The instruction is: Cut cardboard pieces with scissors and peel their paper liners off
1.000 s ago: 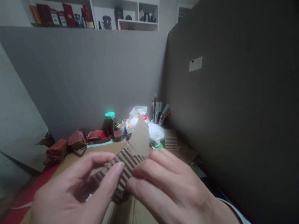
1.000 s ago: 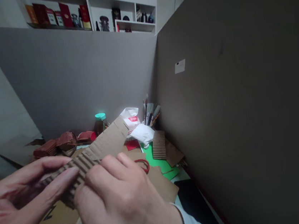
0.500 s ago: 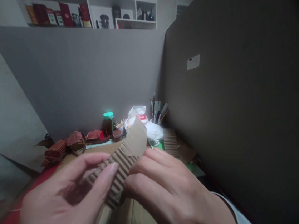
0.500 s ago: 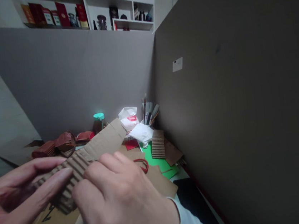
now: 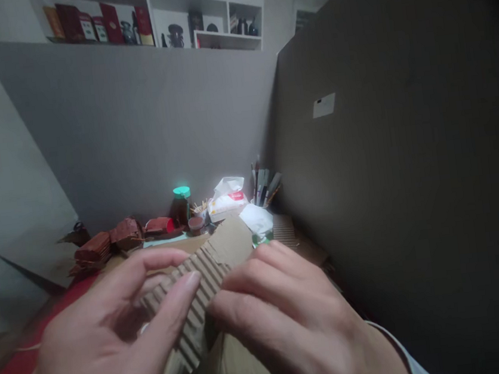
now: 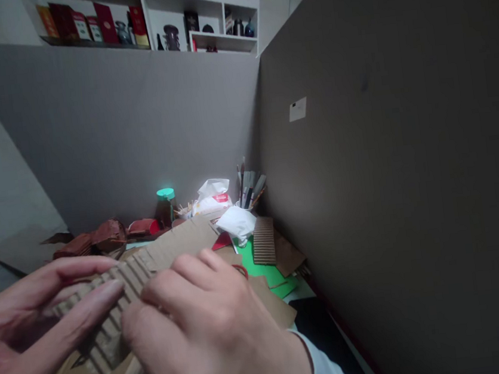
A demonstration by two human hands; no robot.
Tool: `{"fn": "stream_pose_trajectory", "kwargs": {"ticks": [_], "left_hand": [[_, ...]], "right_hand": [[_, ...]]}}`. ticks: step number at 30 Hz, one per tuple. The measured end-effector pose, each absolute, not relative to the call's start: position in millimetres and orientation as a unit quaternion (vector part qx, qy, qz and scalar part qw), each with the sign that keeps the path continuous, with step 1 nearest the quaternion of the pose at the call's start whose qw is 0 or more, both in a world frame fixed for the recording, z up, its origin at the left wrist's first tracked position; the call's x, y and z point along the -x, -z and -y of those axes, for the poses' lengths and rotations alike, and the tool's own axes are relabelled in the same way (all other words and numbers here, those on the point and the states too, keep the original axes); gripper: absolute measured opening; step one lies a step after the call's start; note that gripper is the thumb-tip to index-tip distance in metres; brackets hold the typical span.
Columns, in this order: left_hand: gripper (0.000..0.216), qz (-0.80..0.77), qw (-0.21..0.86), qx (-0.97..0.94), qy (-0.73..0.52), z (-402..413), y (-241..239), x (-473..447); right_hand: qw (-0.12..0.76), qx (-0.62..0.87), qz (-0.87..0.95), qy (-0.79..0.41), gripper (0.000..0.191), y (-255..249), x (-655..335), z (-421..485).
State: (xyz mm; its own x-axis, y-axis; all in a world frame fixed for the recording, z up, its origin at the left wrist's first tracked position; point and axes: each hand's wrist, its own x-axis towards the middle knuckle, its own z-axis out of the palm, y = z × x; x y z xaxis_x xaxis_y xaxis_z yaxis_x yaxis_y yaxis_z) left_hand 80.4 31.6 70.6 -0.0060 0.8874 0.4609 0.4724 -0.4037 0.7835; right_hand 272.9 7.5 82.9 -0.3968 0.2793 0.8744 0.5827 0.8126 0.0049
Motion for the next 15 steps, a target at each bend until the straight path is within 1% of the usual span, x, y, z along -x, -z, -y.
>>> {"fn": "stream_pose_trajectory", "kwargs": {"ticks": [3,5,12,15], "left_hand": [[0.025,-0.500,0.149,-0.685,-0.509,-32,-72,-85],[0.020,-0.491,0.133,-0.687,-0.519,-33,-72,-88],[0.017,-0.475,0.132,-0.677,-0.546,-35,-69,-90],[0.016,-0.468,0.123,-0.681,-0.550,-36,-69,-90]], "right_hand": [[0.393,0.290,0.859,0.151,0.042,-91,-272,-5],[0.369,0.293,0.869,0.152,0.040,-94,-273,-3],[0.368,0.263,0.867,0.210,0.031,-88,-267,-7],[0.365,0.268,0.865,0.217,0.029,-85,-266,-8]]}}
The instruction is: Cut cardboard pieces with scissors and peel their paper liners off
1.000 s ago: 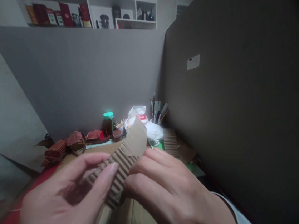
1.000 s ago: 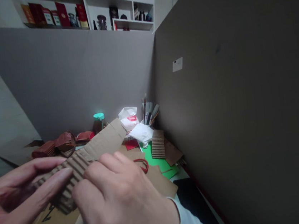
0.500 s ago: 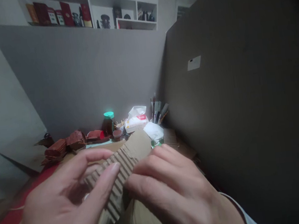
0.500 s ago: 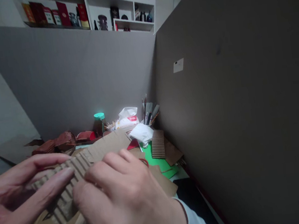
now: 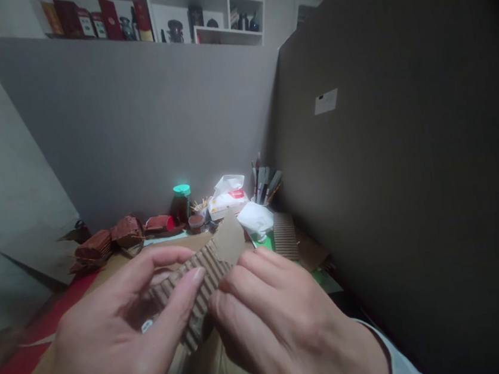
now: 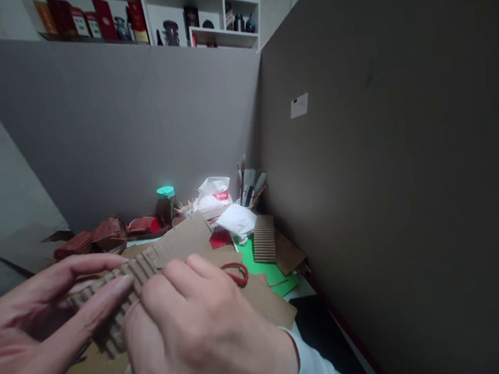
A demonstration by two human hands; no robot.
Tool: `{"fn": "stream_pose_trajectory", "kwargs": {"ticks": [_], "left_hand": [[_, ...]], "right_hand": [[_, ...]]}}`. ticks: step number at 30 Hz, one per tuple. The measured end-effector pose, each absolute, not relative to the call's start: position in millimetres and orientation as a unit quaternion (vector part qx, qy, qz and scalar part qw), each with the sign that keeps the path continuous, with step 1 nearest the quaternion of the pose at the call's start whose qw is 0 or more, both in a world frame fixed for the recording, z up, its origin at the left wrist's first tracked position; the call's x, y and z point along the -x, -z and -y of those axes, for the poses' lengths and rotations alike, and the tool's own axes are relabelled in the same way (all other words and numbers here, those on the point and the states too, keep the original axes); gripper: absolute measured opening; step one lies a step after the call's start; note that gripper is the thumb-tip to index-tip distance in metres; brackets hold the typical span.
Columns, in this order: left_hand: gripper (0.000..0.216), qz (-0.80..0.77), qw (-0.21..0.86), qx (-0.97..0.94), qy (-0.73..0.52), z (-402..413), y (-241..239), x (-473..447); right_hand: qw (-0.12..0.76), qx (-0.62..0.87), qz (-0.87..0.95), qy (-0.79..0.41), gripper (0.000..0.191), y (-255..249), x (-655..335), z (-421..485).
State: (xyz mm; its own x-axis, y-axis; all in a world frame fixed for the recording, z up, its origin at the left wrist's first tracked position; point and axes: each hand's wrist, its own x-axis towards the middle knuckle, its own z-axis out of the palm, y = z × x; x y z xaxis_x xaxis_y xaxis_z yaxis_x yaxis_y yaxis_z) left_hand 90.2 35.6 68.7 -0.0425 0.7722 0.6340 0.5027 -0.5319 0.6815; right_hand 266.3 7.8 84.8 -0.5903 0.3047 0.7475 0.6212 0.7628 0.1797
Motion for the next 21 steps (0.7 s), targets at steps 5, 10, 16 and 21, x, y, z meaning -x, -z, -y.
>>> {"fn": "stream_pose_trajectory", "kwargs": {"ticks": [5,10,16,21], "left_hand": [[0.018,-0.489,0.141,-0.675,-0.534,-36,-70,-91],[0.016,-0.483,0.117,-0.682,-0.537,-32,-71,-90],[0.016,-0.490,0.094,-0.677,-0.541,-31,-70,-92],[0.013,-0.475,0.112,-0.674,-0.555,-33,-69,-93]], "right_hand": [[0.375,0.275,0.868,0.174,0.030,-87,-272,-3],[0.384,0.270,0.870,0.153,0.032,-88,-272,-1],[0.386,0.268,0.864,0.182,0.027,-83,-264,-5],[0.372,0.277,0.860,0.213,0.027,-83,-263,-7]]}}
